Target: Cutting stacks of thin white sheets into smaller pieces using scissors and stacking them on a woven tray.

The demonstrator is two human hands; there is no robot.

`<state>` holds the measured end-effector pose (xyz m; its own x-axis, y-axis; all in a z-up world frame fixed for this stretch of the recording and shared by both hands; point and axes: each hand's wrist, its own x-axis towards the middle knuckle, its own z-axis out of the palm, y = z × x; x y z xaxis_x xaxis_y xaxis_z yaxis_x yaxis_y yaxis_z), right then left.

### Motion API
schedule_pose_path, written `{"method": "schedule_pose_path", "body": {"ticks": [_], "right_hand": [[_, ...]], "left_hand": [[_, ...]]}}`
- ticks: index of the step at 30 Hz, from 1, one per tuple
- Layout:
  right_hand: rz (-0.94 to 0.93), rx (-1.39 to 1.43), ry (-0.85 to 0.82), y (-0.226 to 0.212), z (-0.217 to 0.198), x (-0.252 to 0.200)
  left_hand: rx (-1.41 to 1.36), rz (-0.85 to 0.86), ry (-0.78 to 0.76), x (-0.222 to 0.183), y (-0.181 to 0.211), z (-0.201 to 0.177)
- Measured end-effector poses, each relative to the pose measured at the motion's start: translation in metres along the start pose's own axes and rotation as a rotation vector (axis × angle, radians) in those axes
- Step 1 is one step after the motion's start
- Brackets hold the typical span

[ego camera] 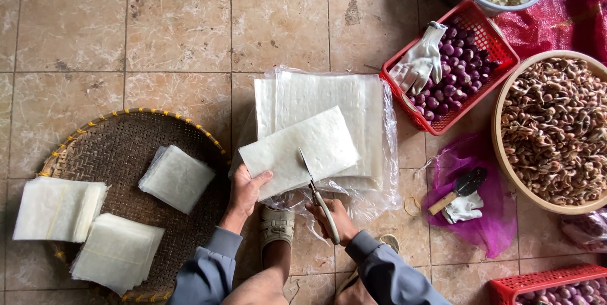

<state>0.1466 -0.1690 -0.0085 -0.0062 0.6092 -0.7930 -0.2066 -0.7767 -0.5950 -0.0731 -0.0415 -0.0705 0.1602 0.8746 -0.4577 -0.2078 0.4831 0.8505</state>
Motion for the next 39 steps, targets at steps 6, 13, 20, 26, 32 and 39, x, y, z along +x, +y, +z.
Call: {"method": "schedule_pose_path", "body": {"ticks": [6,13,20,26,32,39], "right_hand": [[-0.139,-0.073,0.087,0.001,0.008,-0.007],[-0.016,0.063,0.059,0.010,-0.001,0.007],[-0.226,-0.019,-0.046,-0.033,0.010,0.003],[-0.236,-0.047,-0.036,-0.064,0.023,-0.009],[-0.258,0.056,0.032,-0.041,0.029,0.004],[-0.293,0.036,0.039,-0.039,0.028,0.006]], "left_hand": [[-0.173,-0.065,-0.040,-0.001,0.013,0.002],[-0.188,-0.083,-0.055,0.003,0.010,0.000],[0.000,-0.240,0.060,0.005,0.019,0.012],[0.003,-0.215,0.070,0.006,0.020,0.012],[0.012,-0.196,0.082,0.005,0.026,0.013],[-0.023,-0.193,0.071,0.010,0.021,0.010]]}}
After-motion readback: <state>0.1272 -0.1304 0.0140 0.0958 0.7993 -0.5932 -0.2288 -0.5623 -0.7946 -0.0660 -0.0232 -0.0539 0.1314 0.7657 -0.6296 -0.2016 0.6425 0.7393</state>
